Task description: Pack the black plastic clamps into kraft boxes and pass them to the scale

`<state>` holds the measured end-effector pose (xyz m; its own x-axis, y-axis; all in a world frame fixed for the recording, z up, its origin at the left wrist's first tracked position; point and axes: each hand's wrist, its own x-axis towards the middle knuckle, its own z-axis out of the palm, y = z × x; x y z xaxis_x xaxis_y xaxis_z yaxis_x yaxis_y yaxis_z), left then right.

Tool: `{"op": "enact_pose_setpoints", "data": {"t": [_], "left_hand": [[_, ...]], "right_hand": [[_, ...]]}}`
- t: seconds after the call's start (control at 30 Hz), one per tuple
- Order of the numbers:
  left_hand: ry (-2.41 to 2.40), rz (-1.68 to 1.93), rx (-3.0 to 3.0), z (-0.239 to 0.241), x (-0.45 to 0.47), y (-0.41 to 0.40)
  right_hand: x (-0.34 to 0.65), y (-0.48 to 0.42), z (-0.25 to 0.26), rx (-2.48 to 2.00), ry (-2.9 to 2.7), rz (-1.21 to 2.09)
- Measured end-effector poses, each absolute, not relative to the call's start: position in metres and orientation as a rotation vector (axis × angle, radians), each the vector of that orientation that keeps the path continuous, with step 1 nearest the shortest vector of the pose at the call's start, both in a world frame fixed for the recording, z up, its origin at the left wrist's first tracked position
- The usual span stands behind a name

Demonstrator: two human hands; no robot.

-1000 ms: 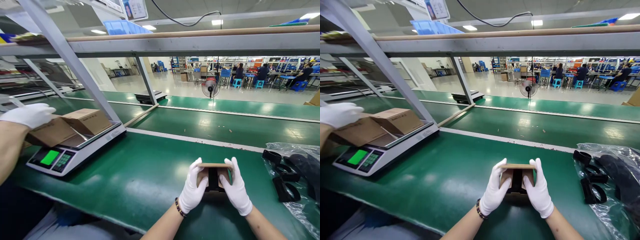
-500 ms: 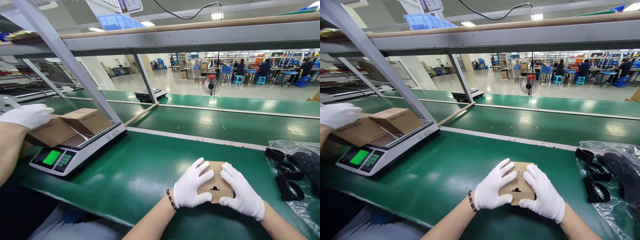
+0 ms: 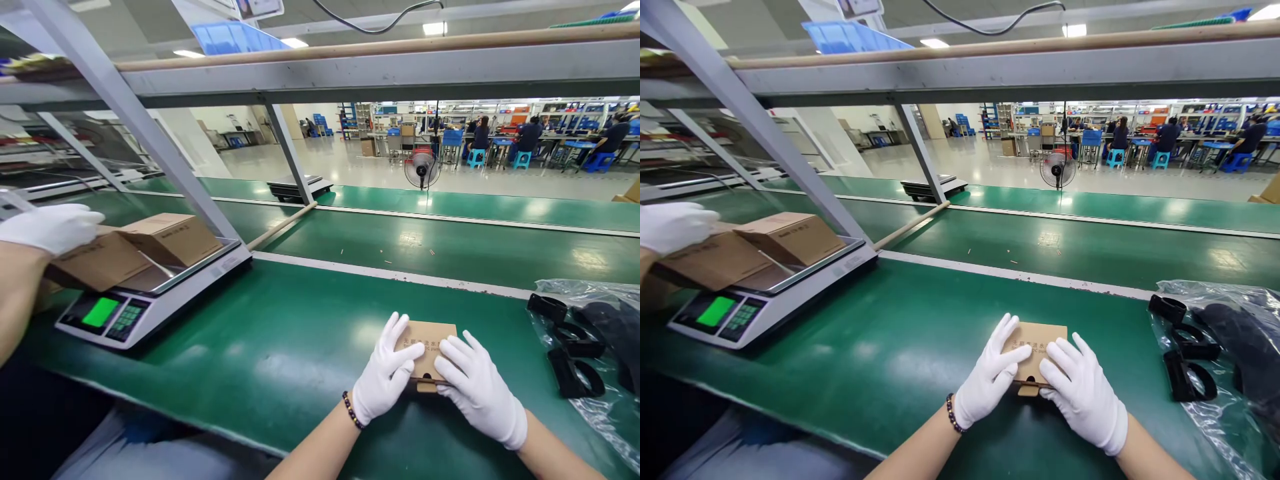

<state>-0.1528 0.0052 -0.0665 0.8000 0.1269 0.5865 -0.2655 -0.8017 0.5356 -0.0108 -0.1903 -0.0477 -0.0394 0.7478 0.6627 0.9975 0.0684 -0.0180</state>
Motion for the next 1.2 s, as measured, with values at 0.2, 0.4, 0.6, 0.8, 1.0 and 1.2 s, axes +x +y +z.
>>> {"op": "enact_pose_setpoints", "data": {"t": [0.2, 0.4, 0.6, 0.8, 1.0, 1.2], "left_hand": [[0.238, 0.646, 1.899, -0.076, -0.149, -0.010], [0.251, 0.641, 1.796, -0.083, -0.147, -0.008], [0.242, 0.701, 1.840, -0.091, -0.146, -0.003], [0.220, 0.737, 1.893, -0.095, -0.146, -0.001], [0.231, 0.738, 1.908, -0.096, -0.146, 0.000], [0.208, 0.771, 1.958, -0.099, -0.147, 0.002]], "right_hand": [[-0.043, -0.178, -0.049, -1.603, -1.776, -0.751], [-0.042, -0.165, -0.060, -1.669, -1.608, -0.749], [-0.041, -0.164, -0.062, -1.577, -1.638, -0.611], [-0.050, -0.165, -0.055, -1.629, -1.515, -0.576], [-0.046, -0.164, -0.050, -1.604, -1.536, -0.605], [-0.044, -0.161, -0.064, -1.668, -1.505, -0.596]]}}
